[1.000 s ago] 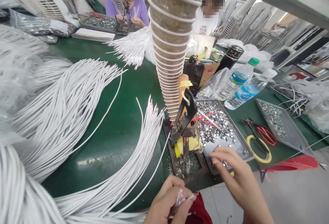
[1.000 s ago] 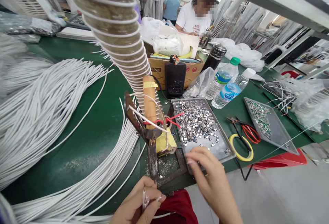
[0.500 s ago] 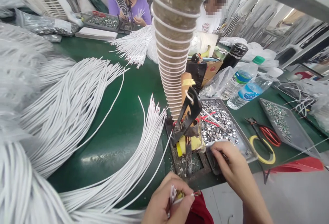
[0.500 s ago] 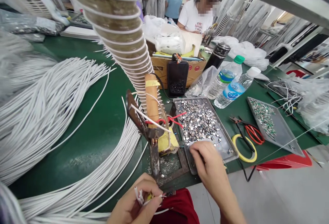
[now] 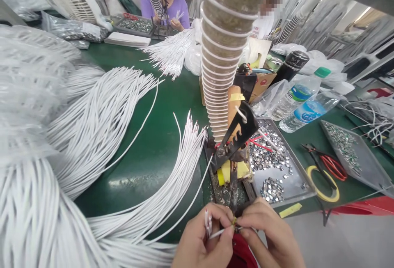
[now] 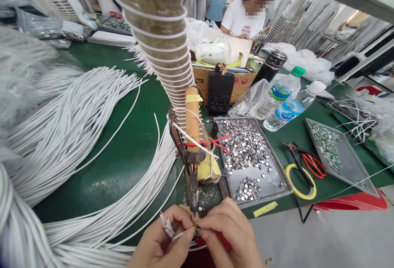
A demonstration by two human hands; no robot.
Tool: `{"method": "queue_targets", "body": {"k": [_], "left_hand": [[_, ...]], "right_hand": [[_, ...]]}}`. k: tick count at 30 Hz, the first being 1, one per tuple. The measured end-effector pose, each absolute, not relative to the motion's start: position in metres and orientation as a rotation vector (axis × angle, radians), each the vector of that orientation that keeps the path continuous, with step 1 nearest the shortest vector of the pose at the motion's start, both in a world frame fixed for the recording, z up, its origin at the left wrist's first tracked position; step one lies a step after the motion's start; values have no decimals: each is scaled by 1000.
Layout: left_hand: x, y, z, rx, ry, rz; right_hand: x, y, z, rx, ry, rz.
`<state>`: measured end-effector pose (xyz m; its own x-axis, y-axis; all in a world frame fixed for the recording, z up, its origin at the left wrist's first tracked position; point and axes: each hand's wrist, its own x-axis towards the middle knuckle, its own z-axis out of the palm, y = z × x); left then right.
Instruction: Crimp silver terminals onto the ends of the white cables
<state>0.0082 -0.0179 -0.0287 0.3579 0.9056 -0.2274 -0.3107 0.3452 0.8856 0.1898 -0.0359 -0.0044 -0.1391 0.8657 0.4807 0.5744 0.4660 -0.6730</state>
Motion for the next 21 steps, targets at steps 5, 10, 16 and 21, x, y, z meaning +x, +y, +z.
{"method": "queue_targets", "body": {"k": [5,10,16,21], "left_hand": [[8,-13,-21,740,825,897],[8,-7,-20,706,851,899],[8,-4,-15,714,891,916],[4,-2,-15,659,842,902]], "right_hand": [[192,-48,-17,-1299,-1805,290],[195,-52,-27,-1298,-1850,132],[195,-49,-29,-1325,-1896,-56],[188,-48,-29,-1355,-1860,-142]]}}
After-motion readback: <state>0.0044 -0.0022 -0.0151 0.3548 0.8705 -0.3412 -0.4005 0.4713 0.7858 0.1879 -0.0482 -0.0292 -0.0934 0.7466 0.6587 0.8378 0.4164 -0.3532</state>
